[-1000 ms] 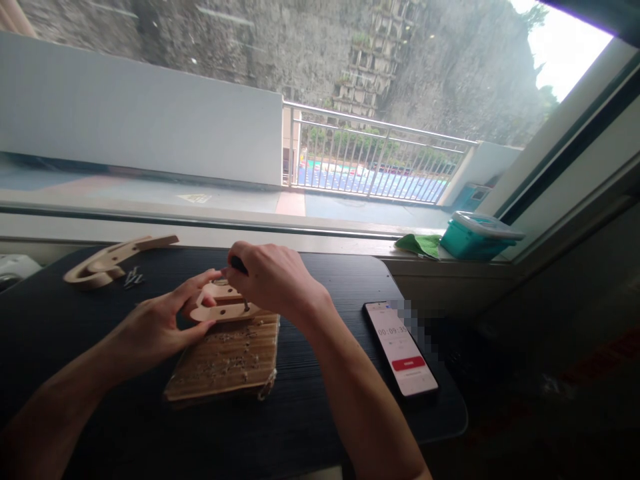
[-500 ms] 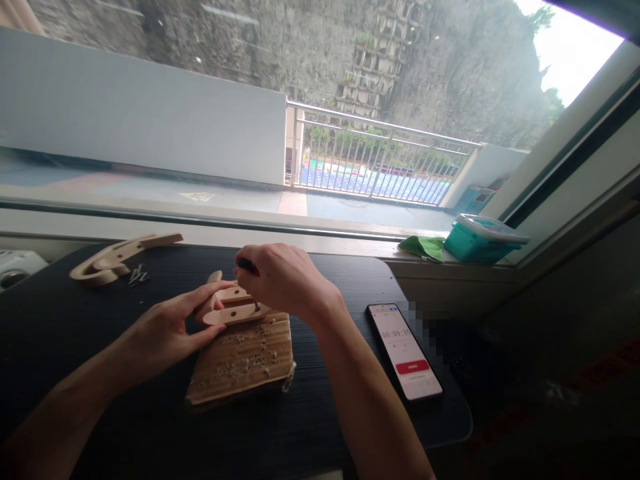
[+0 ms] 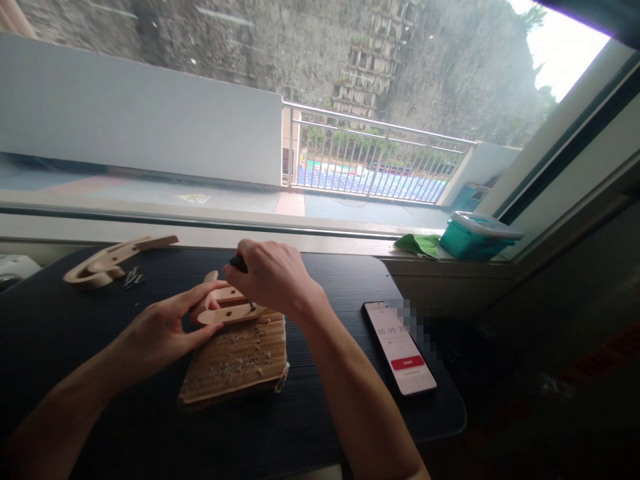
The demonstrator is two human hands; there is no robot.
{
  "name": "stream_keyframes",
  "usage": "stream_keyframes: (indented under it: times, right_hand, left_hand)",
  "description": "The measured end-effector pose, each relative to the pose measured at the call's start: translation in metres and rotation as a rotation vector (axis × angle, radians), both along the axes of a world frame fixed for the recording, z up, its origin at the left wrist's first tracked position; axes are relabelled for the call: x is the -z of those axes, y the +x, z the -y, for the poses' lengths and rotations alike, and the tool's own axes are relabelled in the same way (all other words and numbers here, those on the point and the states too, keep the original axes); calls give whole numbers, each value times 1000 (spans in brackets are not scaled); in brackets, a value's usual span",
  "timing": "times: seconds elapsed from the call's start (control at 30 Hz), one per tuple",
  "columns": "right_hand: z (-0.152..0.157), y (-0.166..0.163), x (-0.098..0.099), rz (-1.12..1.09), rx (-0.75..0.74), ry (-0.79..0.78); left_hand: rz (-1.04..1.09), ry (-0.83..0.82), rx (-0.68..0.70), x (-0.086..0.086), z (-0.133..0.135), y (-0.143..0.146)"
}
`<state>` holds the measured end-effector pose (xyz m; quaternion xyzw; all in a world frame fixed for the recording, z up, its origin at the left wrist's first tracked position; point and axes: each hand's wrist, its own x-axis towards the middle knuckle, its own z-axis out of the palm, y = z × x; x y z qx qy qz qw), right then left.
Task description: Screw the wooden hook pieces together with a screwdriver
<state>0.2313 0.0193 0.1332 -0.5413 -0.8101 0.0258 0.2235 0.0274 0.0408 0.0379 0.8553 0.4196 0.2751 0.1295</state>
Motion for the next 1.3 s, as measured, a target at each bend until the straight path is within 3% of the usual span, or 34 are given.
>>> stream_keyframes:
  times: [0.17,0.37,0.5,0.63,1.0,1.3]
  right_hand:
    - [5,-1,-6,49,-75,-17]
    - [20,4,-36,433,-142,-118]
    - [21,4,-45,554,-229,-144]
    - [17,6,-47,544,-254,-178]
    - [13,5,-42,542,-126,-141]
    - [23,0,-45,528,-259,-146]
  left_hand:
    - [18,-33,-3,1,0,0]
    - [30,-21,9,5,-1,1]
    - [32,-16,15,6,-1,2]
    - [40,-15,13,5,-1,3]
    - [63,-25,10,4,-1,4]
    - [80,-64,-15,7,-1,5]
